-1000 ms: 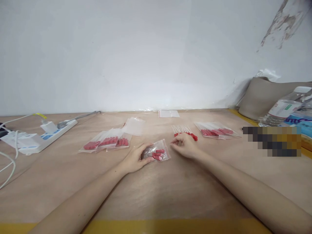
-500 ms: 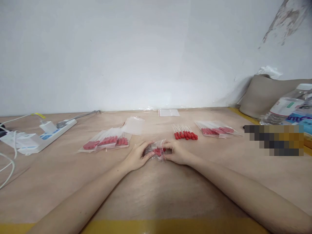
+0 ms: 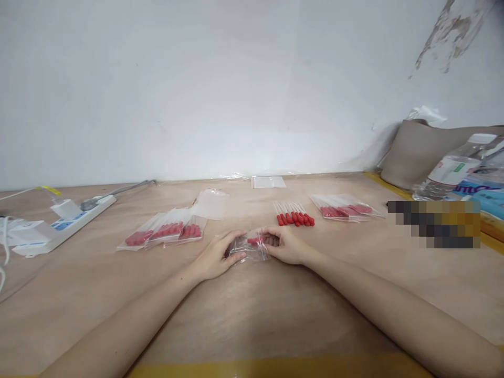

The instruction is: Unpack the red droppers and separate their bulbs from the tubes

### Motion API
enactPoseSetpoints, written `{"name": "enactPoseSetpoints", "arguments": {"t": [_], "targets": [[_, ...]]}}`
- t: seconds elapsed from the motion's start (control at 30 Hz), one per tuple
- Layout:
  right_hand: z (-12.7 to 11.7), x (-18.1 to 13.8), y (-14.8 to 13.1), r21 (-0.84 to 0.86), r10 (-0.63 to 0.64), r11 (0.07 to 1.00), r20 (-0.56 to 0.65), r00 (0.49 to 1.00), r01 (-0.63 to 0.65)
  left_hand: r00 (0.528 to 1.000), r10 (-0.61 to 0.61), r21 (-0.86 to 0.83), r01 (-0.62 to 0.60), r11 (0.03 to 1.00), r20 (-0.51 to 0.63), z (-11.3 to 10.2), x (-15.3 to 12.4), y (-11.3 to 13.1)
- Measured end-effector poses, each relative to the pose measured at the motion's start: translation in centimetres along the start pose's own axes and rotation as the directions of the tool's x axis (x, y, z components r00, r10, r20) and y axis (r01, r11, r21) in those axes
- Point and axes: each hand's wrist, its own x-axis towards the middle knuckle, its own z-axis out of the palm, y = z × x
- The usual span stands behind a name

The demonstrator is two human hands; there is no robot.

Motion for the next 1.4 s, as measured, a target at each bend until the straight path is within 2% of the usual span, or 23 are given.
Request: {"name": "enactPoseSetpoints", "arguments": {"t": [0.17, 0.27, 0.33, 0.47, 0.5, 0.57, 0.63, 0.7, 0.77, 0.8, 0.9, 1.0, 1.07, 1.4], "targets": [[0.8, 0.1, -0.1, 0.041, -0.047, 0.998, -0.052, 0.998, 0.049, 1.0, 0.015, 0.004, -0.015, 1.0, 0.003, 0.1, 0.0, -0.1], [0.2, 0.2, 0.0, 0.105, -0.014, 0.994, -0.113, 0.993, 0.026, 1.0, 0.021, -0.004, -0.021, 1.0, -0.004, 0.0, 0.0, -0.1], [-1.5, 0.2, -0.1, 0.148, 0.057, 0.988, -0.128, 0.99, -0.038, 1.0, 0.007, -0.005, -0.007, 1.0, 0.003, 0.0, 0.0, 0.0], [-7.2, -0.2, -1.1, 0.136, 0.229, 0.962, 0.061, 0.972, -0.235, 1.0, -0.015, -0.009, 0.015, 1.0, 0.004, -0.1, -0.2, -0.1], [-8.7, -0.4, -1.5, 0.129, 0.26, 0.957, 0.016, 0.966, -0.26, 1.0, -0.015, -0.011, 0.015, 1.0, 0.0, -0.1, -0.3, -0.1], [-11.2, -0.7, -2.0, 0.141, 0.303, 0.949, -0.156, 0.94, -0.283, 1.0, -0.014, -0.017, 0.014, 1.0, -0.007, -0.1, -0.3, -0.1], [-12.4, -1.0, -2.2, 0.126, 0.28, 0.96, -0.324, 0.904, -0.252, 1.0, -0.018, -0.021, 0.018, 1.0, -0.005, -0.1, -0.4, -0.2], [-12.3, -1.0, -1.8, 0.031, 0.187, 0.98, -0.497, 0.848, -0.198, 1.0, -0.021, -0.019, 0.021, 1.0, -0.006, 0.0, -0.3, -0.2], [-11.2, -0.8, -0.8, -0.168, 0.017, 0.974, -0.624, 0.781, -0.155, 1.0, -0.021, -0.011, 0.021, 1.0, -0.006, 0.0, -0.3, -0.3], [-10.5, -0.6, -0.1, -0.298, -0.088, 0.943, -0.65, 0.754, -0.146, 1.0, -0.02, -0.007, 0.02, 1.0, -0.005, 0.0, -0.3, -0.3], [-8.3, -0.2, 2.1, -0.577, -0.257, 0.807, -0.536, 0.804, -0.126, 1.0, -0.027, -0.001, 0.027, 1.0, 0.001, 0.0, -0.4, -0.3], [-6.9, -0.1, 3.6, -0.719, -0.261, 0.681, -0.415, 0.872, -0.139, 1.0, -0.031, 0.007, 0.031, 0.999, 0.0, 0.0, -0.4, -0.3], [-6.4, -0.1, 4.0, -0.758, -0.248, 0.638, -0.374, 0.894, -0.14, 1.0, -0.03, 0.007, 0.03, 1.0, 0.003, 0.0, -0.4, -0.3], [-5.2, 0.1, 1.5, -0.761, -0.171, 0.62, -0.366, 0.915, -0.189, 1.0, -0.002, 0.012, 0.002, 1.0, 0.004, -0.1, -0.3, -0.1]]}}
